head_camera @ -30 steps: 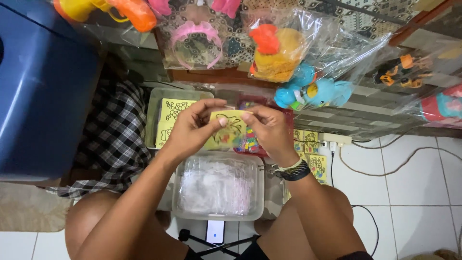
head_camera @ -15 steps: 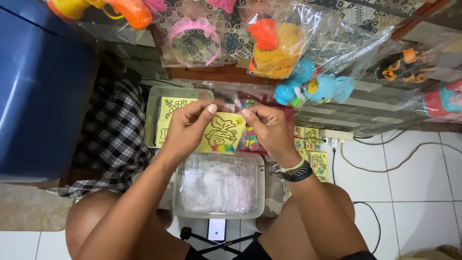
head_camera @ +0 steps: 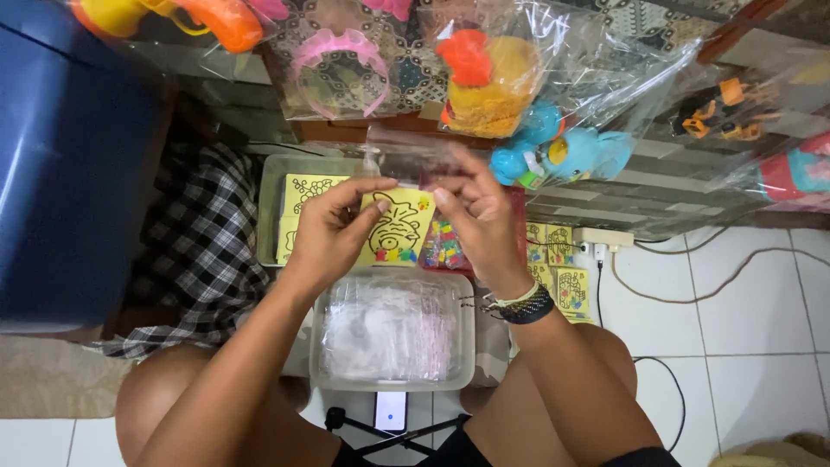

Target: The person places a paper card and small colorful components into a clear plastic bag by hand and then places the finished bags into a container.

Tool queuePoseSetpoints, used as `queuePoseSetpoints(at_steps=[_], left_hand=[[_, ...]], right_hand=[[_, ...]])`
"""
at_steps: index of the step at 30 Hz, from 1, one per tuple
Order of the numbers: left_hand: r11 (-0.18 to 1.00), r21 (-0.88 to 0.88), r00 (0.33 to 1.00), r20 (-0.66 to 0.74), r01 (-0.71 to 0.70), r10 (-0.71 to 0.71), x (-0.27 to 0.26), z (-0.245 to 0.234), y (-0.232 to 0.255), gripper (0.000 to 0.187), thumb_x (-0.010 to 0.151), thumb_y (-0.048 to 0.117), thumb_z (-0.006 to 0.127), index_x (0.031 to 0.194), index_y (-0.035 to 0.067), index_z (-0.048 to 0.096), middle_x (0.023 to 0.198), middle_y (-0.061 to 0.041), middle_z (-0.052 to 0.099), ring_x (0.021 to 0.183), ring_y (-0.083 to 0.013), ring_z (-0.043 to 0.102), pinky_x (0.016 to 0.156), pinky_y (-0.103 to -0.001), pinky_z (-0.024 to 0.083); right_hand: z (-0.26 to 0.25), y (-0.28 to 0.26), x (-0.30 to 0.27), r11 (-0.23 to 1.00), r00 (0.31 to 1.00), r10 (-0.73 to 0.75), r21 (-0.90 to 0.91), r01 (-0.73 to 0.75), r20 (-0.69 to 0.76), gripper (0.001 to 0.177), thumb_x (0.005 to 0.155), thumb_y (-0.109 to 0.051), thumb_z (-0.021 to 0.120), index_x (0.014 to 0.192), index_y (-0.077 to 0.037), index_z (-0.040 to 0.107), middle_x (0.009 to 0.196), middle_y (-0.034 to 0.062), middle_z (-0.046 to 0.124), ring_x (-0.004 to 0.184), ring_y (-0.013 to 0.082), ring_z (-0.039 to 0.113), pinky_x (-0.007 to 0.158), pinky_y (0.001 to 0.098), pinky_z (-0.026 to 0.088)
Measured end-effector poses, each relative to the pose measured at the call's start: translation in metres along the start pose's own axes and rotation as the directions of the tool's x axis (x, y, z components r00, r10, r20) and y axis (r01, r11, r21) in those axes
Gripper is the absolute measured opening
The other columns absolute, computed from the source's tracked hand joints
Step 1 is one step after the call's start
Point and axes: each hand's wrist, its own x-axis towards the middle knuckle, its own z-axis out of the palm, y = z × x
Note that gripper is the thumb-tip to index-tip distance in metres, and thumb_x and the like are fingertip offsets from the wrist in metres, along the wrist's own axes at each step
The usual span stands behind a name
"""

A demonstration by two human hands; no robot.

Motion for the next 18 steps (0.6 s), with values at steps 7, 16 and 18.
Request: queuePoseSetpoints(at_steps=[7, 16, 18], left_hand=[[0.999, -0.002, 0.999, -0.033, -0.033, 0.033, 0.002, -0.004, 0.005, 0.03, 0.092, -0.003, 0.072, 0.116, 0.013, 0.077, 0.054, 0.004, 0.038, 0.052, -0.004, 0.034, 0.047, -0.019, 0.033], [1.0, 0.01, 1.0, 0.019, -0.002, 0.002, 0.004, -0.013, 0.01, 0.024, 0.089, -0.002, 0.074, 0.111, 0.008, 0.076, 0.049, 0.003, 0.039, 0.048, -0.0059, 0.036, 0.048, -0.02, 0.034], [1.0, 0.03, 1.0, 0.025, 0.004, -0.005, 0.005, -0.017, 0.008, 0.023, 0.089, -0.001, 0.076, 0.11, 0.009, 0.077, 0.048, 0.004, 0.041, 0.047, -0.0054, 0.038, 0.047, -0.02, 0.034]], right_hand=[[-0.008, 0.021, 0.0, 0.988, 0.982, -0.114, -0.088, 0.128, 0.151, 0.049, 0.096, 0.004, 0.067, 0.142, -0.003, 0.055, 0.115, 0.0161, 0.071, 0.095, 0.0123, 0.066, 0.084, 0.0278, 0.055], [-0.012, 0.013, 0.005, 0.993, 0.995, -0.032, -0.112, 0.043, 0.095, 0.025, 0.094, 0.0, 0.072, 0.119, 0.004, 0.072, 0.099, 0.0156, 0.078, 0.089, 0.0096, 0.067, 0.082, 0.0285, 0.059], [-0.013, 0.013, 0.004, 0.987, 0.995, -0.039, -0.153, 0.053, 0.095, 0.022, 0.094, 0.001, 0.072, 0.116, 0.004, 0.073, 0.097, 0.0155, 0.078, 0.088, 0.0092, 0.065, 0.082, 0.0299, 0.059]])
